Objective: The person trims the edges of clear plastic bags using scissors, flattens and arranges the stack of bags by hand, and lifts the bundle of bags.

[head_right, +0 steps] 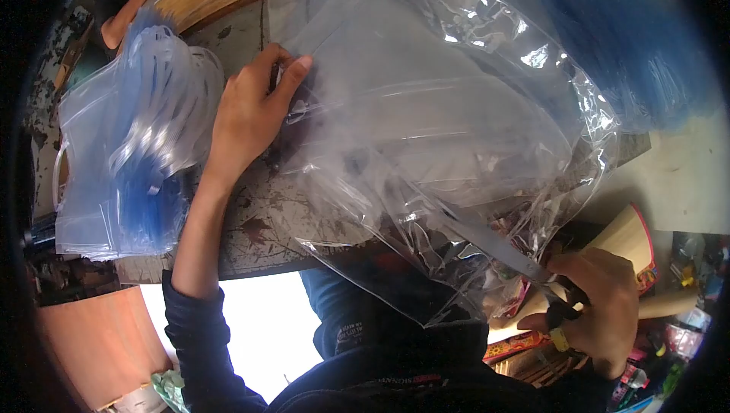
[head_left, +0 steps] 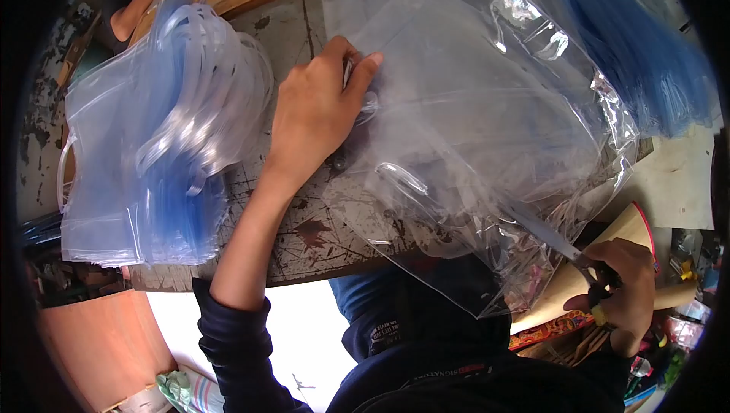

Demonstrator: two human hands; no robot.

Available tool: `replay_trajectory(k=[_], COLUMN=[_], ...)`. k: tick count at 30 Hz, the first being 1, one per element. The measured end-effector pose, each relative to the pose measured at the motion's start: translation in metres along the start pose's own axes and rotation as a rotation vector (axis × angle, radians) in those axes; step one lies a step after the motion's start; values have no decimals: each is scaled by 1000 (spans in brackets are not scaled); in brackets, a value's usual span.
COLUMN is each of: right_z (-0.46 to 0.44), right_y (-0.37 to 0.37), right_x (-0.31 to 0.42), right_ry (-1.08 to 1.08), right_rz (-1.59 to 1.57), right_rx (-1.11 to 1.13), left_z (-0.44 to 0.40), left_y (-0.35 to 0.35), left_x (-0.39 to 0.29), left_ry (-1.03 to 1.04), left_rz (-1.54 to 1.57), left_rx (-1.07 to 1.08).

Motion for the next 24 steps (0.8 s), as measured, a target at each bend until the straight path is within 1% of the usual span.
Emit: replay_trajectory(k=[1, 3, 4, 8, 10, 13, 17, 20, 22, 23, 24], right_z=[-1, -4, -9, -21, -26, -30, -32, -32, -28, -27, -23], right_y=[1, 9, 11, 22, 25, 30, 34, 38, 47, 46, 52], right_x=[1, 0, 4, 8, 12, 12, 9, 3, -13, -18, -27], right_ry=[1, 77, 28, 28, 15, -7, 2, 58, 161, 161, 283], right_rz=[1, 56, 53, -43, -85, -87, -97, -177, -425, -426, -631], right_rx=[-2, 92, 103, 93, 114, 156, 163, 235, 340, 340, 419], left_z=[0, -1, -1, 0, 0, 0, 0, -1, -2, -3, -4], left_y=[0, 1, 1, 0, -2, 1, 1, 0, -1, -6, -9], left_x=[1, 2, 2, 0, -3, 4, 4, 4, 6, 3, 0], left_ry=[10, 16, 21, 26, 30, 22, 2, 28, -14, -14, -41], left_rz=[28, 27, 23, 35, -7, 71, 52, 61, 106, 105, 125], left_rx=[-15, -15, -14, -27, -23, -46, -32, -55, -5, -4, 47])
Point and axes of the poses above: each hand's wrist, its own z-axis away from the middle knuckle, its own y-axis out of the palm, x = y × z, the point moved 7 cm from there along -z, towards the middle knuckle, and after that the axes turned 3 degrees about y, right-handed, at the moved point
